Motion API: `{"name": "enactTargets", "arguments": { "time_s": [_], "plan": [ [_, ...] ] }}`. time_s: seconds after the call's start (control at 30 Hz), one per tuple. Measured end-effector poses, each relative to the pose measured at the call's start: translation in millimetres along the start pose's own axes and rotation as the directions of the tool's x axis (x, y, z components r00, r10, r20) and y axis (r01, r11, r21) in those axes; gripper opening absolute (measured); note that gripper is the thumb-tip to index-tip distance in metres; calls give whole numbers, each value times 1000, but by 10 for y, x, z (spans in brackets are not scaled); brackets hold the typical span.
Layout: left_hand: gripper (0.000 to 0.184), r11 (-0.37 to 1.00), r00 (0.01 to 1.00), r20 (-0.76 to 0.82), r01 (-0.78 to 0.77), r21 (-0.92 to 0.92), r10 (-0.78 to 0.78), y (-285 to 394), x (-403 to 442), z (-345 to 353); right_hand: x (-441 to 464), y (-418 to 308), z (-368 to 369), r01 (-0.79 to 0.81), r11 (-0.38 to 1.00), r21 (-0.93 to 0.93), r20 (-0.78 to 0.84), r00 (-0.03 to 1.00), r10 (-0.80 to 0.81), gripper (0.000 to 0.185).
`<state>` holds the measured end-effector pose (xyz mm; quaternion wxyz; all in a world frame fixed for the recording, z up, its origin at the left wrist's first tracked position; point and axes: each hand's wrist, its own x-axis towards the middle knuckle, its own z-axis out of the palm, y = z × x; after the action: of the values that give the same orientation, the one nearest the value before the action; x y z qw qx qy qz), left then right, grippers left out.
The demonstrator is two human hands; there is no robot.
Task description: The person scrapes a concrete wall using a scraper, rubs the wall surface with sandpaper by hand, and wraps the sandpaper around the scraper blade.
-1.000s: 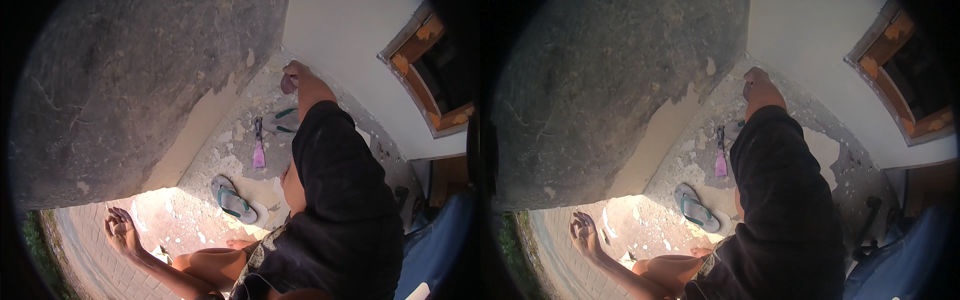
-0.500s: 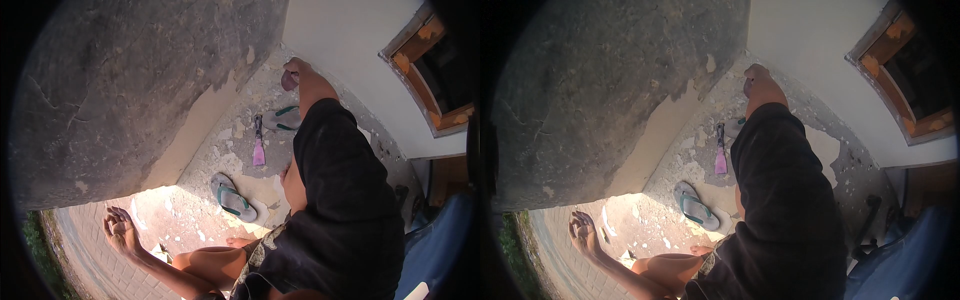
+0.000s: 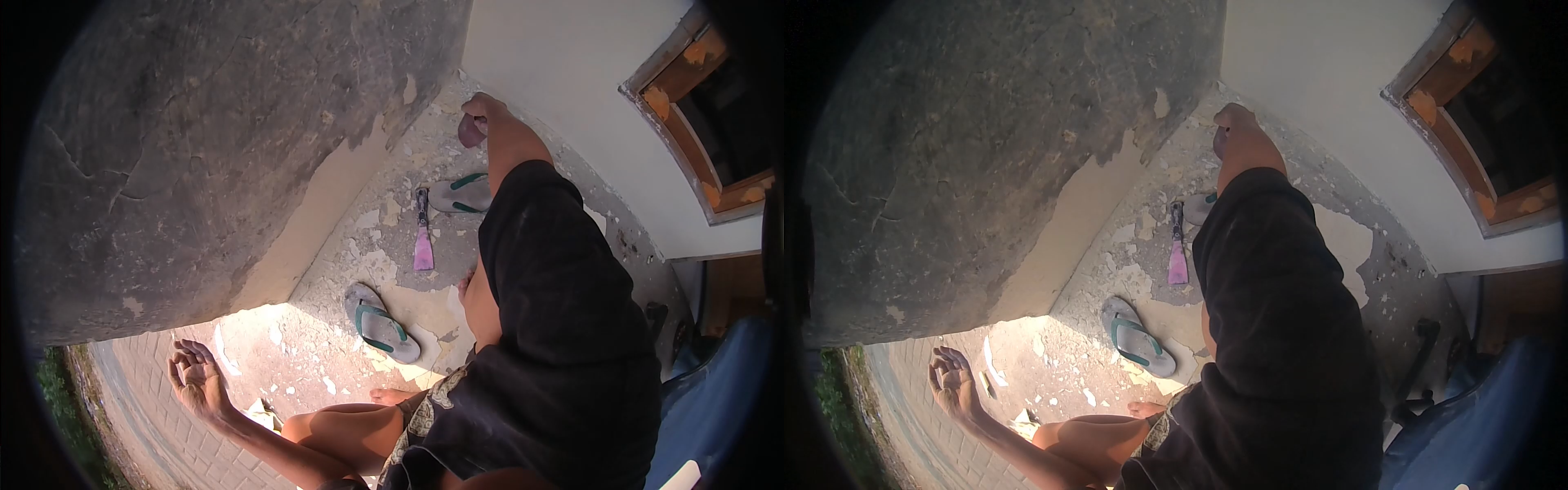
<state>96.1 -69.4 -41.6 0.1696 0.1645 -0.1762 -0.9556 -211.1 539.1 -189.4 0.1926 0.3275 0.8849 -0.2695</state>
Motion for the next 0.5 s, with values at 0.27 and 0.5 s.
{"name": "enactTargets", "arguments": {
  "time_s": [0.27,0.5],
  "plan": [
    [11,1000,1000,10,8,16,-9,1,-17,12,-49,-30,-33,17,998,-60,28,999,-15,16],
    [10,999,999,31,33,-15,-32,45,-19,-32,86,44,19,103,990,-97,-44,993,-107,26]
  ]
}}
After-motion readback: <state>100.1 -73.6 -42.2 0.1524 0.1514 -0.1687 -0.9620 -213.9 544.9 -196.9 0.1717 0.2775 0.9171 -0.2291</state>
